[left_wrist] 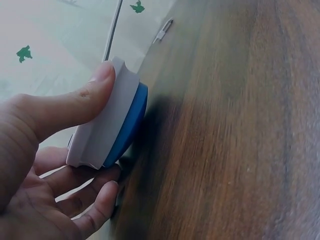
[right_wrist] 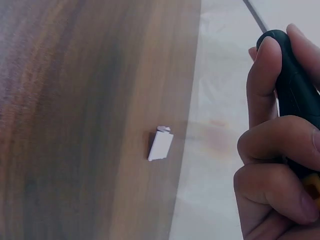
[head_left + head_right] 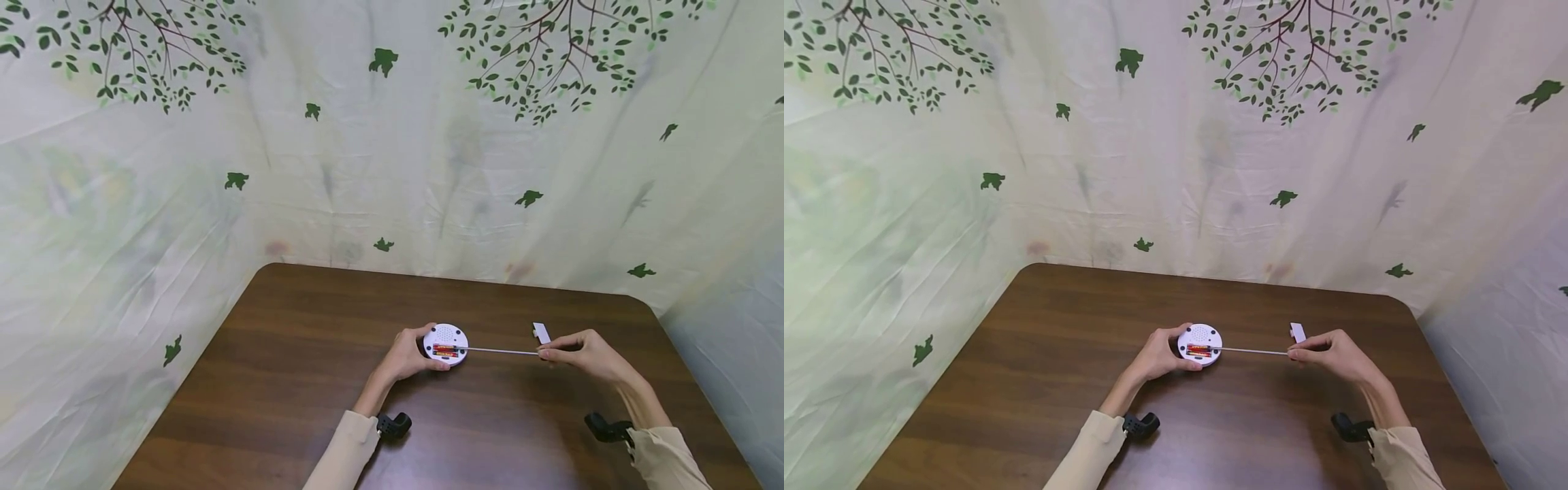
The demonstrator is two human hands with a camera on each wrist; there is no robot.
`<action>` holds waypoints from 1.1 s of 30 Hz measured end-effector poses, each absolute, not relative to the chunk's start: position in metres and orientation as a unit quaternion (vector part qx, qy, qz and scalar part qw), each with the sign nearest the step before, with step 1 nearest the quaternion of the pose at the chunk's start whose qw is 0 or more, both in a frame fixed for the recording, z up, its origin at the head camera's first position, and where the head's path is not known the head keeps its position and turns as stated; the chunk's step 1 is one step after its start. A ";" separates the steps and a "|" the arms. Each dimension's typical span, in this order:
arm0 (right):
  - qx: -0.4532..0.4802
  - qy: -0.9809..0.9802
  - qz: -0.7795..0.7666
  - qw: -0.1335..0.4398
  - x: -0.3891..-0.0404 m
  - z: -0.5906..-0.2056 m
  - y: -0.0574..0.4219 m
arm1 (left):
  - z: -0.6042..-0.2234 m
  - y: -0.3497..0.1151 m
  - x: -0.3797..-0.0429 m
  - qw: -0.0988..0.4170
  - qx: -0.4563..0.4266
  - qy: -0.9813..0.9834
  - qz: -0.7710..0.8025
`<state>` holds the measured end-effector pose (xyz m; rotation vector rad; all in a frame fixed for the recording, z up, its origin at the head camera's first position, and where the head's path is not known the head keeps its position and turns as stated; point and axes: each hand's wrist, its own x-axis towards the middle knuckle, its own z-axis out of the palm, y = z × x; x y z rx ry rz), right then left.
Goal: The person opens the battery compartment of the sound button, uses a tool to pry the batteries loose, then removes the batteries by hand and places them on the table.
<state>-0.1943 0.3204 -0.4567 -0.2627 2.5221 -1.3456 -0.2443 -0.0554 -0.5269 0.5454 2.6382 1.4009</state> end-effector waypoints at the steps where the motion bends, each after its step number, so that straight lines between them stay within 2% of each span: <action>1: -0.083 0.873 -0.461 0.134 -0.194 -0.457 0.320 | -0.527 -0.056 -0.244 0.052 0.179 0.867 0.462; 10: -0.059 0.882 -0.452 0.120 -0.187 -0.451 0.315 | -0.528 -0.055 -0.241 0.055 0.176 0.866 0.465; 33: -0.122 0.916 -0.372 0.088 -0.186 -0.408 0.294 | -0.529 -0.053 -0.242 0.023 0.185 0.868 0.460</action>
